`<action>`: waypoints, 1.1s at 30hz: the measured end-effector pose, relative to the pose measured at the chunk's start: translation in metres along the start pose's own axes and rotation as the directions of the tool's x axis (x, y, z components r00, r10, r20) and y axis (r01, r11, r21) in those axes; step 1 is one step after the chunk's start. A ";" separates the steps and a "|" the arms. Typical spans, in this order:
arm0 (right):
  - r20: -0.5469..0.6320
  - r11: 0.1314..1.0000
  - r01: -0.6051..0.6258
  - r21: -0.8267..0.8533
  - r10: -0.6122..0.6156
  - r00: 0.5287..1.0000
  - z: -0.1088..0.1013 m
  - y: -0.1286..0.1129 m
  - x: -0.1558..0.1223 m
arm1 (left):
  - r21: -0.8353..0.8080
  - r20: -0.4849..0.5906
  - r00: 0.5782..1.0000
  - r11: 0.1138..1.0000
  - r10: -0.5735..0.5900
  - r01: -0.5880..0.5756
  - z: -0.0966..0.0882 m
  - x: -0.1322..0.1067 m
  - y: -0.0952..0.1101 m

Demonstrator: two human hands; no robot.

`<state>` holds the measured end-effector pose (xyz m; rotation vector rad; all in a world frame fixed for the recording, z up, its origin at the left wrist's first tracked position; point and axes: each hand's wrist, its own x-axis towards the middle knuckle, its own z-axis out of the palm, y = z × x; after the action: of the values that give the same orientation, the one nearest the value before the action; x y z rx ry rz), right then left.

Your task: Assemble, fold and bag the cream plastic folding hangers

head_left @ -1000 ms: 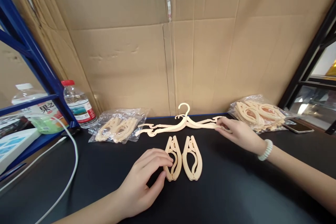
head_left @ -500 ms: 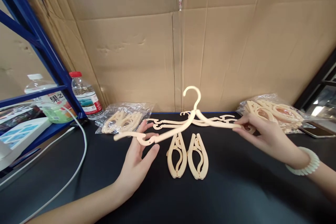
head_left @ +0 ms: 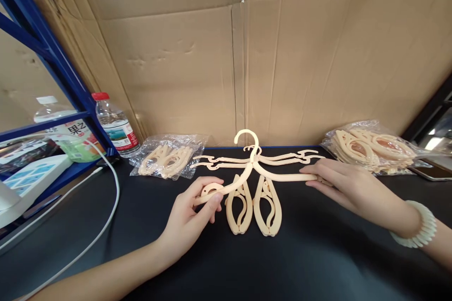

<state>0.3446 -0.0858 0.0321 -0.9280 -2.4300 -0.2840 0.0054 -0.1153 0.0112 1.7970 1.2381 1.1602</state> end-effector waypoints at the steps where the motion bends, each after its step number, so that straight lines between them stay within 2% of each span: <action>1: 0.024 0.999 0.027 -0.038 -0.026 0.999 -0.003 0.000 0.000 | -0.016 -0.009 1.000 1.000 -0.010 0.010 0.000 0.001 0.001; 4: 0.066 0.983 0.065 -0.170 -0.055 0.996 -0.012 0.000 0.001 | -0.057 -0.006 0.999 0.998 -0.038 0.037 -0.001 0.003 0.002; 8: 0.013 0.943 0.021 -0.331 -0.017 1.000 -0.016 -0.001 -0.001 | -0.078 0.028 0.999 0.996 -0.047 0.049 -0.001 0.003 0.001; 16: 0.011 0.917 -0.005 -0.399 0.010 1.000 -0.009 -0.002 -0.006 | -0.111 0.031 0.999 0.993 -0.040 0.043 -0.001 0.003 -0.001; 19: -0.017 0.945 0.000 -0.328 -0.006 1.000 -0.008 -0.001 -0.006 | -0.127 0.024 0.998 0.990 -0.054 0.056 -0.001 0.003 0.000; 23: -0.061 0.989 0.019 -0.143 -0.028 0.998 -0.006 -0.001 -0.006 | -0.135 0.010 0.999 0.989 -0.052 0.053 0.000 0.004 0.000; 27: -0.108 0.999 -0.005 0.045 0.009 0.994 -0.001 -0.004 -0.005 | -0.127 0.017 0.998 0.990 -0.053 0.054 -0.001 0.003 -0.001; 33: -0.161 0.986 -0.056 0.156 0.081 0.984 0.003 -0.011 0.001 | -0.106 0.000 0.998 0.993 -0.056 0.055 -0.002 0.005 -0.002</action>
<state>0.3355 -0.0926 0.0302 -0.8820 -2.2280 -0.1437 0.0039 -0.1094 0.0118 1.6736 1.1979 1.1751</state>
